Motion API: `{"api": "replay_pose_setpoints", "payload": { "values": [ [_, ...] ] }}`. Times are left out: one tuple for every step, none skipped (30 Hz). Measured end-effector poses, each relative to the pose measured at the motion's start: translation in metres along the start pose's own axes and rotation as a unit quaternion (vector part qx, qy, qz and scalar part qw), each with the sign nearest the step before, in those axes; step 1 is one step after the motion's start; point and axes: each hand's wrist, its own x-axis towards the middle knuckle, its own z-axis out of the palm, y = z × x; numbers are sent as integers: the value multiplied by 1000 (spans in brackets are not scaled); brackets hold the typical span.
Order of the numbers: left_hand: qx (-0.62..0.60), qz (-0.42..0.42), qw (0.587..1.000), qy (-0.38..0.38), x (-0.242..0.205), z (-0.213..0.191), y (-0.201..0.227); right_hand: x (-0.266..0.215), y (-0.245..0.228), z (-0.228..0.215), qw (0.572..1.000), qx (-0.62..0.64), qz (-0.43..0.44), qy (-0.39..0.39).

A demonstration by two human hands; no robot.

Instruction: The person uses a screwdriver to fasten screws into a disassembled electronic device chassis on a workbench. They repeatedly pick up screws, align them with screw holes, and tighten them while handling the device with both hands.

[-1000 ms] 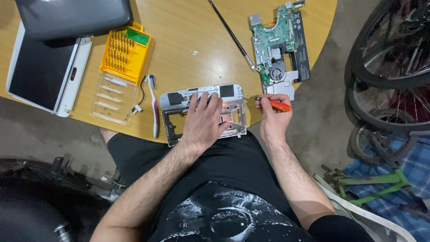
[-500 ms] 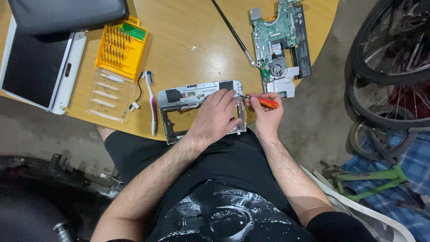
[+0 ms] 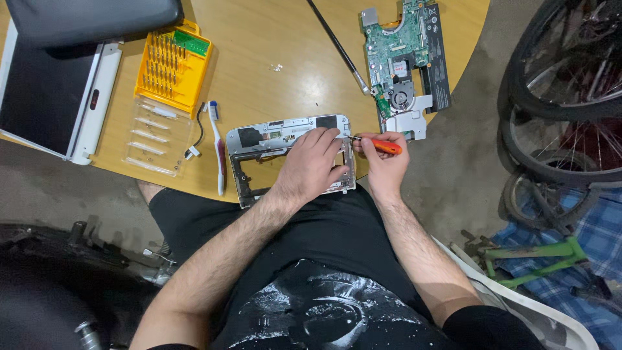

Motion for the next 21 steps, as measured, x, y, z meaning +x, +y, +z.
{"api": "replay_pose_setpoints", "payload": {
  "values": [
    [0, 0, 1000, 0, 0, -2, 0, 0, 0, 0, 1000, 0, 0, 0],
    [-1, 1, 1000, -1, 1, -3, 1, 0, -1, 0, 1000, -5, 0, 0],
    [-2, 2, 1000, -2, 1, -5, 1, 0, -1, 1, 1000, -11, 1, 0],
    [-3, 2, 1000, -2, 1, -5, 1, 1, 0, 0, 1000, -11, 1, 0],
    [-1, 3, 1000, -3, 1, -4, 1, 1, 2, -1, 1000, -7, 6, 1],
    [1, 4, 1000, -3, 1, -4, 1, 1, 3, -1, 1000, -3, 10, 2],
    [1, 4, 1000, -4, 1, -3, 0, 1, 3, -2, 1000, -4, 11, 3],
    [-3, 3, 1000, -2, 0, -1, 0, 2, 3, -2, 1000, -4, 15, 5],
    [-7, 1, 1000, 0, 0, 0, -1, 2, 4, -2, 1000, -3, 19, 8],
    [-7, 1, 1000, 0, 0, -2, -1, 2, 3, -2, 1000, -4, 19, 8],
    [-14, 0, 1000, 1, 0, -4, 0, 1, 2, -2, 1000, -6, 21, 7],
    [-20, -2, 1000, 1, 1, -5, 1, 1, 1, -2, 1000, -8, 23, 7],
    [-20, -2, 1000, 2, 0, -4, 1, 2, 1, -2, 1000, -8, 23, 7],
    [-17, 1, 1000, 4, 0, -3, 0, 2, 1, -1, 999, -18, 27, 6],
    [-13, 3, 1000, 5, 0, -1, 0, 2, 0, -1, 999, -28, 32, 6],
    [-14, 3, 1000, 5, -1, 0, 0, 2, 2, -1, 999, -29, 32, 6],
    [-11, 2, 1000, 3, -2, 1, -1, 3, 4, -1, 999, -13, 32, 7],
    [-8, 1, 1000, 2, -2, 2, -1, 4, 6, -2, 999, 4, 31, 8],
    [-8, 1, 1000, 1, -1, 0, 0, 4, 5, -1, 999, 3, 31, 9],
    [-7, 0, 1000, -1, -1, -2, 1, 4, 5, -1, 999, 0, 32, 9],
    [-6, 0, 1000, -4, 0, -3, 2, 4, 4, -1, 999, -4, 32, 10]
  ]
}}
